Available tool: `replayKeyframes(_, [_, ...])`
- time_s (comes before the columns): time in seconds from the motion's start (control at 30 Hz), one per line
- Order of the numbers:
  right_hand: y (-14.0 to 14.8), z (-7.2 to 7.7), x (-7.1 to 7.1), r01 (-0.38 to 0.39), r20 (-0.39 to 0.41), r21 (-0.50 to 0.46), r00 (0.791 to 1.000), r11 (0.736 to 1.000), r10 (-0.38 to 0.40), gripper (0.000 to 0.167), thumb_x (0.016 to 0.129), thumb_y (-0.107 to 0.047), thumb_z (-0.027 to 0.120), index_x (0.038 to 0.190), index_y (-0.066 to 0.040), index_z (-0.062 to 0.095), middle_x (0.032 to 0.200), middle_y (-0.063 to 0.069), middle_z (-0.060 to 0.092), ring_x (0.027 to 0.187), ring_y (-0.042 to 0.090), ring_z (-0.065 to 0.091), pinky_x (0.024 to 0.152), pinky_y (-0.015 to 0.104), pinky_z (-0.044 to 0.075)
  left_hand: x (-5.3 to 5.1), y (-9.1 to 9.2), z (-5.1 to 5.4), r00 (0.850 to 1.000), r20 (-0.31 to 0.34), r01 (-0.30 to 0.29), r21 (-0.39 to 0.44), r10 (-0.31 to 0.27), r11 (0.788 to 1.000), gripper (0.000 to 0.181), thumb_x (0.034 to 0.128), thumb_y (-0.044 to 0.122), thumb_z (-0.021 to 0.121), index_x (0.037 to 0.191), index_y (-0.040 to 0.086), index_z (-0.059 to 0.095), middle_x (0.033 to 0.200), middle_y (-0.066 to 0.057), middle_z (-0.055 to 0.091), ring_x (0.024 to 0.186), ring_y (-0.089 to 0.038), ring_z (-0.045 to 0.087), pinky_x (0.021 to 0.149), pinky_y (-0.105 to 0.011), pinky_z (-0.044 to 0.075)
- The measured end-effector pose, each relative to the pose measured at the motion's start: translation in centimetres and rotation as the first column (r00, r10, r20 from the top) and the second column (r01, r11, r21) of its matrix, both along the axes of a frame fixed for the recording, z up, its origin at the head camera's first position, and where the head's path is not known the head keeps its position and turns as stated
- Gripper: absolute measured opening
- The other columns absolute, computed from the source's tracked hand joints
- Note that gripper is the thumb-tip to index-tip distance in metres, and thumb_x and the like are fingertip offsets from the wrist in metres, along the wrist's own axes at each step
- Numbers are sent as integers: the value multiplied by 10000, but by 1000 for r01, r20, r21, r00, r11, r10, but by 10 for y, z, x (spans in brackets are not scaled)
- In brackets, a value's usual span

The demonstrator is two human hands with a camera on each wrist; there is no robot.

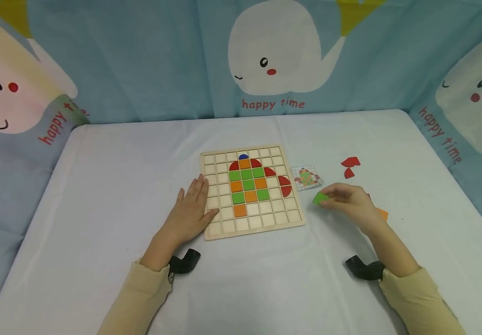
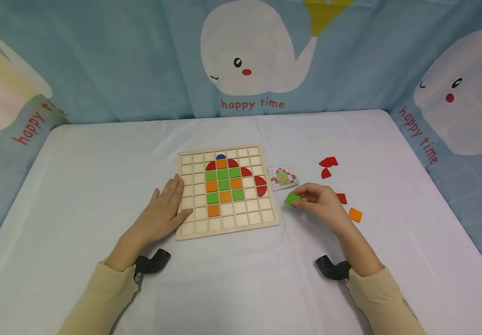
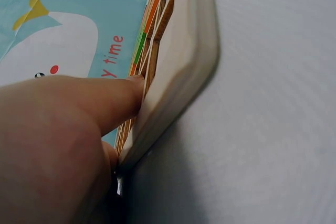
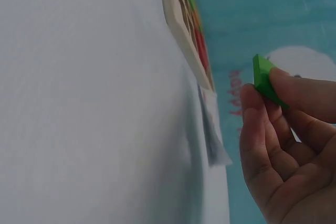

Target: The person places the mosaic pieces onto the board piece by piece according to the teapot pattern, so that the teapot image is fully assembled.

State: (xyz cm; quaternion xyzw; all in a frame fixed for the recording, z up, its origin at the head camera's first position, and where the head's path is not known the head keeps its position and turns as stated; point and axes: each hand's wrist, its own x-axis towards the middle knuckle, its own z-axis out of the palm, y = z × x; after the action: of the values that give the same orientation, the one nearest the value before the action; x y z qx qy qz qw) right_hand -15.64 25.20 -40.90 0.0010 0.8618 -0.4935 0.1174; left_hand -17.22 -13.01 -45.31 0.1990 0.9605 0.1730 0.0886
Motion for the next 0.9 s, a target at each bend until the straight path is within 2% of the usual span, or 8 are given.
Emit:
replayKeyframes(0.27, [-30,-4,-9,-110,-36,-13,993,994,110,248,842,-122,713,1049,6,660,922,89,632,773,160,607,700,235,507,0,-2,-1,1000,-2,-1,-13,1,1000,784,965,364,493,1473,-86,99,1556,-209,21,1426,-358,30,1101,-581,59])
replayKeyframes(0.5, [-58,-7,-15,-229,-76,-73,972,971,223,199,828,-54,711,1007,20,667,910,96,623,759,193,595,659,231,498,0,-1,-1,1000,-13,6,-15,-6,1000,785,965,373,490,1475,-81,102,1557,-207,22,1424,-363,43,1097,-588,66])
replayKeyframes(0.67, [-68,-9,-17,-250,-89,-78,966,965,244,183,823,-33,711,992,25,673,923,100,638,769,195,596,668,219,495,-1,0,0,1000,-12,13,-16,-13,1000,785,968,379,483,1476,-78,98,1557,-206,17,1424,-362,41,1098,-586,67])
replayKeyframes(0.9, [-84,-10,-21,-292,-92,-77,954,953,285,151,830,-30,699,966,27,668,837,67,629,718,190,582,624,224,485,-2,0,0,1000,-3,2,-19,-2,1000,787,968,379,482,1477,-75,89,1558,-200,11,1427,-351,27,1104,-574,56])
